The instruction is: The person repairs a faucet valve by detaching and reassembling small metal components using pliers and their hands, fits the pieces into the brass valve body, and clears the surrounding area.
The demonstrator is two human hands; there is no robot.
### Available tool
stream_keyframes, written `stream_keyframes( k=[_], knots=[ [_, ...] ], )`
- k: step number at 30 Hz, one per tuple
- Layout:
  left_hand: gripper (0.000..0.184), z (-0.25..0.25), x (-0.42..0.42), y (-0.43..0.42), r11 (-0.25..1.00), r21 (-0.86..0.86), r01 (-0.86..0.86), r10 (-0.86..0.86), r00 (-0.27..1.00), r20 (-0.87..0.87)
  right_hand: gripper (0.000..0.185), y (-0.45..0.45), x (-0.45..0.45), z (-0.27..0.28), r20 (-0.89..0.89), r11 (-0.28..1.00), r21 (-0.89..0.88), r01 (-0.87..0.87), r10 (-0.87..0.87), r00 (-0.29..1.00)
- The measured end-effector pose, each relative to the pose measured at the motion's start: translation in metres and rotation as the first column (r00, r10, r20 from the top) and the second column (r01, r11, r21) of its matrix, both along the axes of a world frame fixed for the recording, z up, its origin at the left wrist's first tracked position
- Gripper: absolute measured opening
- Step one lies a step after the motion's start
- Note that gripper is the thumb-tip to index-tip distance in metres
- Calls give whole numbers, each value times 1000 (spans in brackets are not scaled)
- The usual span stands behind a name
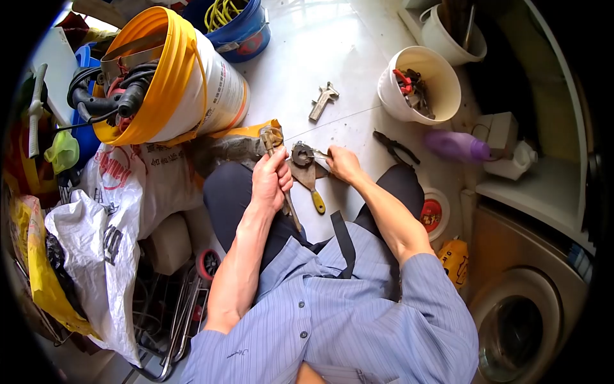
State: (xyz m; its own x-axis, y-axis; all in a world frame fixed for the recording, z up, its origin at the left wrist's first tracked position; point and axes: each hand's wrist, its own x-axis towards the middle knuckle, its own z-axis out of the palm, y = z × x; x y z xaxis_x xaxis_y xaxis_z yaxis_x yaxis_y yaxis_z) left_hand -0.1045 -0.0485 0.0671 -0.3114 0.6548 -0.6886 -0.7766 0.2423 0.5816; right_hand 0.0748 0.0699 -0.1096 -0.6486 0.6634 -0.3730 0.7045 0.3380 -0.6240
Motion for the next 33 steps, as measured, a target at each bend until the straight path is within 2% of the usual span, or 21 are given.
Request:
stream_keyframes(
  k=[2,4,6,8,10,11,15,18,21,23,28,30,32,33],
  knots=[
    [22,-1,-1,-1,1000,0,-3,3,1000,8,18,-4,-8,-5,0,998,68,-6,6,1000],
    [22,-1,-1,-7,999,37,14,-15,1000,7,17,-6,-7,-10,25,999,39,-3,2,1000],
    [22,1,-2,-9,999,40,4,-5,1000,10,16,-7,-4,-12,-95,993,119,4,7,995],
    [21,0,-2,-8,999,37,36,-36,999,7,15,-7,-4,-11,-51,996,86,-28,33,998],
    [20,-1,0,-6,999,22,40,-39,999,-2,16,-12,-9,-5,62,976,160,-145,137,989],
    [20,-1,0,-6,999,5,39,-39,999,-19,17,-15,-9,-6,37,963,232,-136,131,991],
    [19,-3,0,-7,998,-1,62,-62,997,-35,16,-17,-19,-15,34,949,285,-134,130,991],
    [18,-1,-1,-6,997,-28,74,-75,997,-36,16,-20,-23,-23,193,892,367,-265,205,959],
    [16,-2,0,-4,998,-22,67,-68,997,-45,15,-20,-23,-38,116,931,311,-192,164,980],
    [16,-2,-2,-3,998,-1,56,-56,998,1,17,-22,-21,-46,18,988,71,-137,136,991],
    [22,-5,-1,-1,997,-13,80,-80,997,-23,21,-25,-22,-37,21,996,24,-90,90,996],
    [22,-6,-2,0,997,-11,78,-78,997,-25,22,-28,-22,-28,-35,993,87,-74,77,996],
    [21,-7,-1,-1,997,-20,72,-73,997,-31,29,-21,-20,-10,-15,995,35,-89,90,996],
    [21,-7,-2,-1,996,-21,82,-82,996,-28,33,-16,-19,-2,13,997,-53,-63,63,998]
  ],
)
